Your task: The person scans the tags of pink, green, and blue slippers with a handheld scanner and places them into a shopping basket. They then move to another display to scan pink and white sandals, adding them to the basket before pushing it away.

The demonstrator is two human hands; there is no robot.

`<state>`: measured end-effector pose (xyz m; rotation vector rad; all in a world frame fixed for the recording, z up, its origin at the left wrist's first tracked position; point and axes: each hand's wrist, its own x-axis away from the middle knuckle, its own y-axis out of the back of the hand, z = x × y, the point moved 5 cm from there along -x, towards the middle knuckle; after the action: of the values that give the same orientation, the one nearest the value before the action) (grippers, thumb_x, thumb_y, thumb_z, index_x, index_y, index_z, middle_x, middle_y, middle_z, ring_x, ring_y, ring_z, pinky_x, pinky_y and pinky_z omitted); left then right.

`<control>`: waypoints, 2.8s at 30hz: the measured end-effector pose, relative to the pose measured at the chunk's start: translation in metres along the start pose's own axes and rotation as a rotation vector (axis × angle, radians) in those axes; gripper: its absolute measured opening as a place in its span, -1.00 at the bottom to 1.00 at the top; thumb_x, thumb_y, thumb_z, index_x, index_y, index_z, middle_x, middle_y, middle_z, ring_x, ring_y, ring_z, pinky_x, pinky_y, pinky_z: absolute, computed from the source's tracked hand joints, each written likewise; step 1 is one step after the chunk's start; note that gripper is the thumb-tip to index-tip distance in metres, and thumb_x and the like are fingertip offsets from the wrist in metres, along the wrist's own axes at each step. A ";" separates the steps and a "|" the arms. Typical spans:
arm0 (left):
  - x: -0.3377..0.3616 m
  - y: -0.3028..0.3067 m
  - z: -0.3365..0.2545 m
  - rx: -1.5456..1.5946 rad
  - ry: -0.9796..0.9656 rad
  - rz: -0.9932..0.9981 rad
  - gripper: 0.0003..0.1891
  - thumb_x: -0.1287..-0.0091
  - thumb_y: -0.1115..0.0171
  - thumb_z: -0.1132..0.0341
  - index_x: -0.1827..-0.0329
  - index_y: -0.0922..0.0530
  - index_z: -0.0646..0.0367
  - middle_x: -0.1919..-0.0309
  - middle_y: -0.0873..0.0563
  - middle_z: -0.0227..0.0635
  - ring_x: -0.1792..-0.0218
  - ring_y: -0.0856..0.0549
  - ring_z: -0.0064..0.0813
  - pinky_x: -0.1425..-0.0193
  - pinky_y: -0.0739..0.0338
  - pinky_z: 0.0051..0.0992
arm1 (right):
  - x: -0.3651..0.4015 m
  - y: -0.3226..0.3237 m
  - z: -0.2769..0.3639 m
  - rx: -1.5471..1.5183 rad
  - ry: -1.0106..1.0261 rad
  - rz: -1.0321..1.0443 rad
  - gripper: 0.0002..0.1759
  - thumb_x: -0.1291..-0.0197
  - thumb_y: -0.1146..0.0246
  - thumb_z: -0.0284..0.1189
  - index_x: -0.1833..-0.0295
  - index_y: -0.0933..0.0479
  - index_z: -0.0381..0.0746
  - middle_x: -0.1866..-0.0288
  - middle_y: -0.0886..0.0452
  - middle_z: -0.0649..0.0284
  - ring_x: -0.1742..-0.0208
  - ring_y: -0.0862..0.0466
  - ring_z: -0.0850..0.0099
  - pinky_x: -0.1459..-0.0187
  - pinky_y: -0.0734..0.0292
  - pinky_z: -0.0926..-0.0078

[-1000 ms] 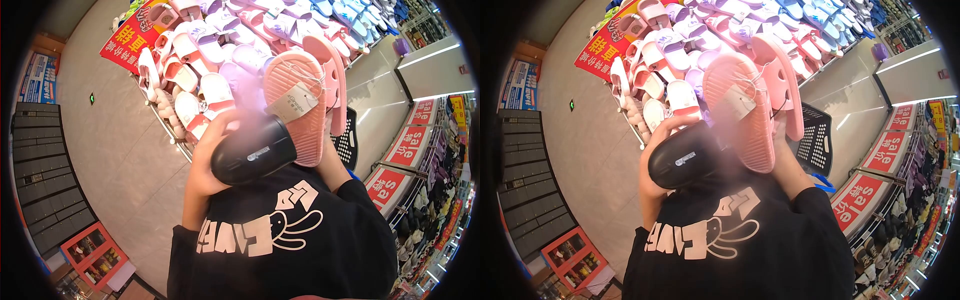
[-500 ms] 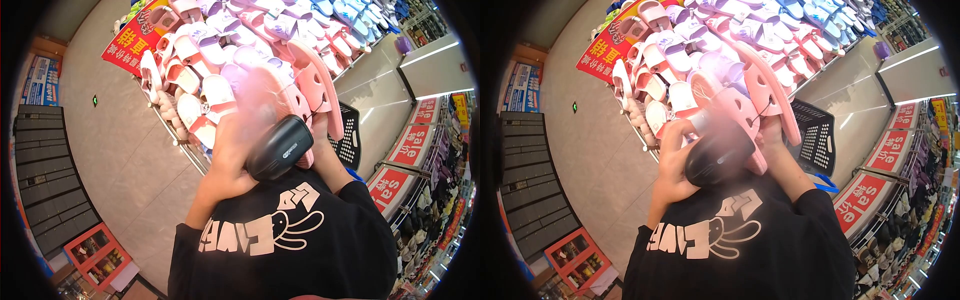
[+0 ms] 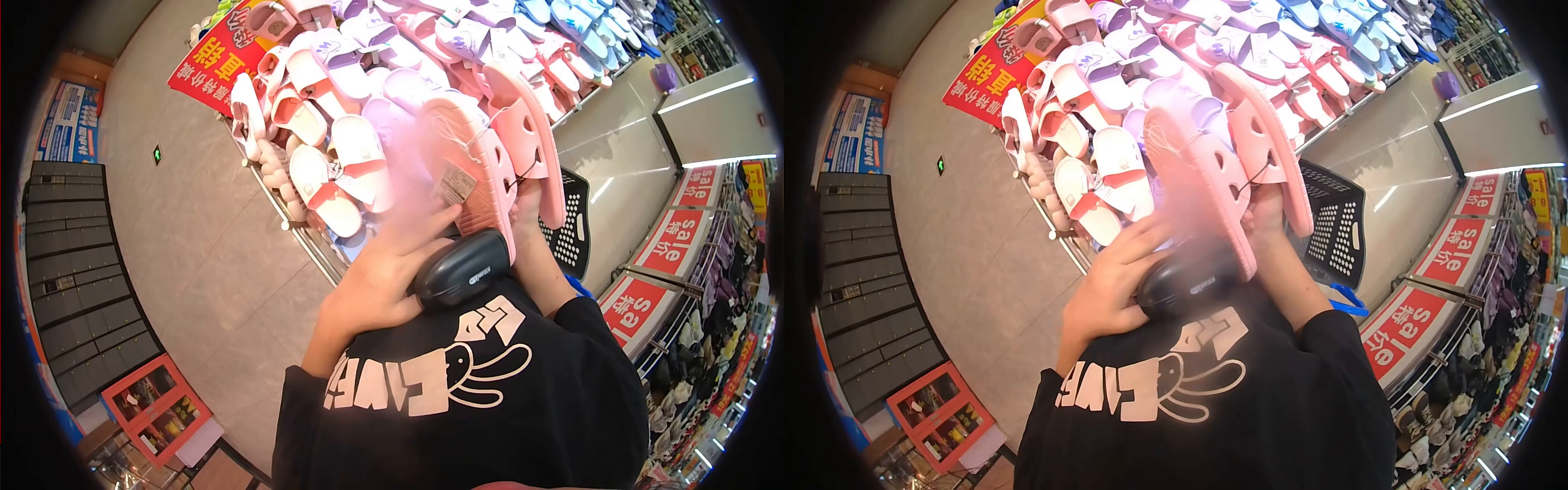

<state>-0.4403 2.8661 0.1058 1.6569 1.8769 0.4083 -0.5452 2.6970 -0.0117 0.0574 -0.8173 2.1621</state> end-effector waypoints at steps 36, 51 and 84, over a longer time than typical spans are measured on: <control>0.016 -0.041 0.040 0.487 0.585 -0.134 -0.41 0.11 -0.45 0.52 -0.11 -0.57 0.36 0.02 -0.69 -0.15 0.03 -0.67 -0.32 -0.14 -0.49 -0.42 | 0.009 0.087 0.012 0.235 0.081 -0.463 -0.43 -0.31 -0.19 0.01 0.11 -0.65 -0.38 0.37 -0.72 0.12 0.64 -0.59 0.41 0.53 -0.48 0.49; -0.054 -0.168 0.070 0.454 0.749 0.352 -0.54 0.04 -0.42 0.54 -0.01 -0.62 0.31 0.11 -0.70 -0.19 0.08 -0.68 -0.34 -0.08 -0.50 -0.46 | 0.085 0.320 0.004 1.361 -0.173 -0.867 -0.59 0.11 -0.40 -0.20 0.54 -0.62 -0.40 0.63 -0.55 -0.10 0.58 -0.60 0.09 0.42 -0.48 0.22; -0.043 -0.498 0.109 1.004 1.480 0.234 -0.43 0.16 -0.55 0.52 -0.03 -0.61 0.35 0.09 -0.73 -0.27 0.07 -0.70 -0.49 -0.09 -0.53 -0.47 | -0.123 0.701 -0.279 1.389 -0.791 -0.275 -0.60 -0.07 -0.32 -0.24 0.04 -0.69 -0.27 -0.01 -0.69 -0.04 -0.08 -0.68 0.08 -0.14 -0.54 0.25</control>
<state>-0.7645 2.7208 -0.2615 2.5526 3.3000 1.1395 -0.8943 2.4475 -0.6443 1.6516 0.4586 1.9911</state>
